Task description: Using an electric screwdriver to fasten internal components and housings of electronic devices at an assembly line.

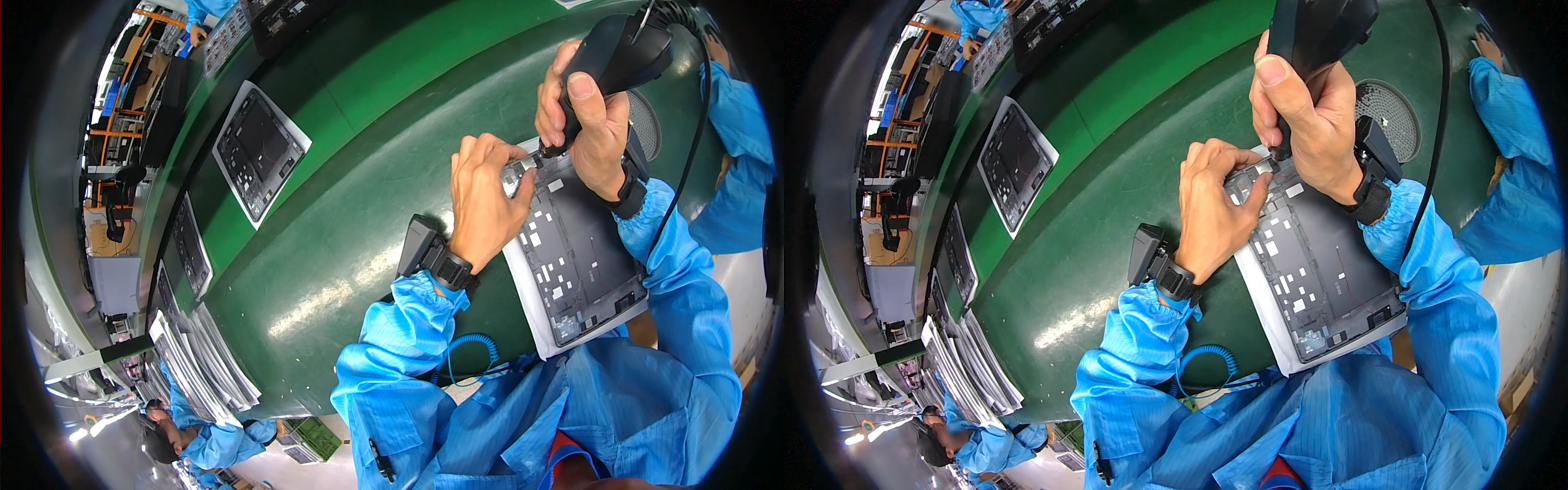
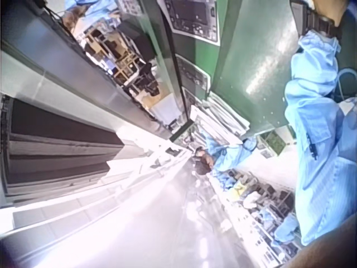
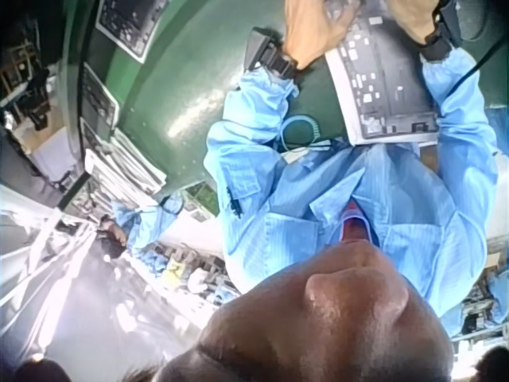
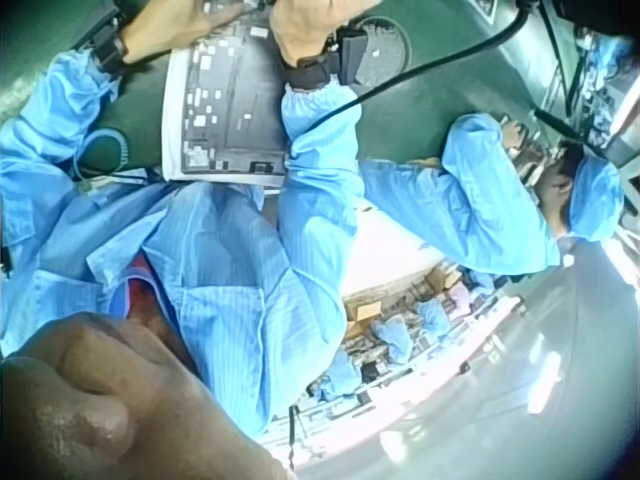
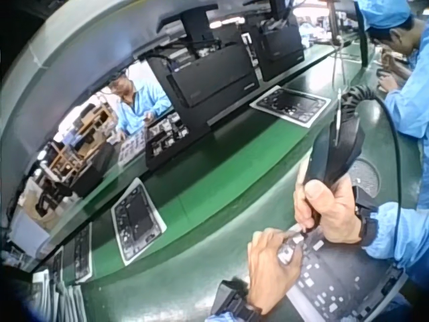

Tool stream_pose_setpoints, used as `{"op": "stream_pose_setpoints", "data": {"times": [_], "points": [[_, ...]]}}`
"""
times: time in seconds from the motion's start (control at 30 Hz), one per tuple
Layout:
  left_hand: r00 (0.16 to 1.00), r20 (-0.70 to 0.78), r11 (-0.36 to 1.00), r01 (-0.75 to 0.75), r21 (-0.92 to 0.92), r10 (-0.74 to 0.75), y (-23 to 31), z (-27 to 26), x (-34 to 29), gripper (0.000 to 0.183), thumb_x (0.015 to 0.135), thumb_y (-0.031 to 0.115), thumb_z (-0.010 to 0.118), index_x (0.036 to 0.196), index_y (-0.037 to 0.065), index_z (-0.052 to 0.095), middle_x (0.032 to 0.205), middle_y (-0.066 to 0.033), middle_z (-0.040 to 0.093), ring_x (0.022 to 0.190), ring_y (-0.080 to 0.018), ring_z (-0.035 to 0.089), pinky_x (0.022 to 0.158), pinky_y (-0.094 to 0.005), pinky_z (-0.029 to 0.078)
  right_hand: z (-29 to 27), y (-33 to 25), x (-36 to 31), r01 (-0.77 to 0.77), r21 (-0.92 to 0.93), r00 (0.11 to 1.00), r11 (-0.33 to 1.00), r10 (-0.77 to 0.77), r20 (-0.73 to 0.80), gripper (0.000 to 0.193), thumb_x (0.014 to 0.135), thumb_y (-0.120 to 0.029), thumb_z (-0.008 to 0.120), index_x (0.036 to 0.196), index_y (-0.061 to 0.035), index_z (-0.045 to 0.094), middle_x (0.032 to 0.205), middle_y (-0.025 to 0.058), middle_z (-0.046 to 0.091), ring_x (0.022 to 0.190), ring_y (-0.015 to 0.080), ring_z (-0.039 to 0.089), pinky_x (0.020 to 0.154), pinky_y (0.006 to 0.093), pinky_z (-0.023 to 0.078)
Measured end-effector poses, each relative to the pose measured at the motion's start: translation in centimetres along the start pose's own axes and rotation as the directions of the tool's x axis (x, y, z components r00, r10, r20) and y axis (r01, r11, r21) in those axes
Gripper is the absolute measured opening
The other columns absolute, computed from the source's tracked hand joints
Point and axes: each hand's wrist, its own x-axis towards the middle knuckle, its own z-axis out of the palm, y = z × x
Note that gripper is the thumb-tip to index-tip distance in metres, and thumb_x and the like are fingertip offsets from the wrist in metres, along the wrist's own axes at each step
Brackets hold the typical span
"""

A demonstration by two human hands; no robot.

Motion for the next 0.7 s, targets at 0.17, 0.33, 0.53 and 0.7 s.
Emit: {"op": "stream_pose_setpoints", "data": {"times": [0.17, 0.33, 0.53, 0.7], "points": [[1.0, 0.004, 1.0, 0.008, -0.001, -0.008, -0.04, 0.0, -0.09, 0.019, 0.075, 0.008, 0.079, 0.092, 0.004, 0.071, 0.088, -0.0074, 0.062, 0.089, -0.0264, 0.055, 0.081, -0.0383, 0.04, -0.16, -0.29, -0.14, -0.018, -0.104, 0.997, 0.994, 0.025, 0.067, 0.035, 0.105, -0.036, 0.053, 0.103, -0.0024, 0.046, 0.065, 0.0032, 0.048, 0.049, 0.0089, 0.043, 0.045, 0.0248, 0.04], [1.0, 0.011, 1.0, 0.0, -0.012, 0.0, -0.11, 0.07, -0.06, 0.019, 0.074, 0.007, 0.079, 0.092, 0.004, 0.071, 0.089, -0.0071, 0.062, 0.089, -0.026, 0.055, 0.081, -0.0379, 0.04, -0.24, 0.08, -0.49, 0.023, -0.124, 0.992, 0.992, -0.007, 0.125, 0.033, 0.104, -0.035, 0.055, 0.105, -0.0027, 0.046, 0.066, 0.0033, 0.048, 0.05, 0.0093, 0.043, 0.045, 0.0246, 0.038], [1.0, -0.002, 1.0, -0.002, -0.014, 0.002, -0.29, -0.14, -0.23, 0.019, 0.074, 0.006, 0.079, 0.091, 0.004, 0.07, 0.089, -0.0069, 0.062, 0.089, -0.0263, 0.056, 0.081, -0.0381, 0.04, 0.19, 0.31, -0.7, -0.007, -0.075, 0.996, 0.997, 0.014, 0.088, 0.029, 0.104, -0.031, 0.056, 0.103, -0.0036, 0.046, 0.065, 0.0032, 0.047, 0.051, 0.0091, 0.042, 0.045, 0.024, 0.036], [1.0, -0.012, 1.0, -0.01, -0.02, 0.01, -0.33, 0.06, -0.27, 0.019, 0.074, 0.006, 0.079, 0.091, 0.004, 0.07, 0.089, -0.0068, 0.062, 0.089, -0.0264, 0.056, 0.081, -0.0382, 0.04, 0.07, 0.47, -0.89, -0.031, -0.087, 0.995, 0.996, 0.04, 0.094, 0.03, 0.104, -0.031, 0.057, 0.102, -0.0041, 0.045, 0.065, 0.003, 0.046, 0.051, 0.0086, 0.042, 0.046, 0.0233, 0.036]]}}
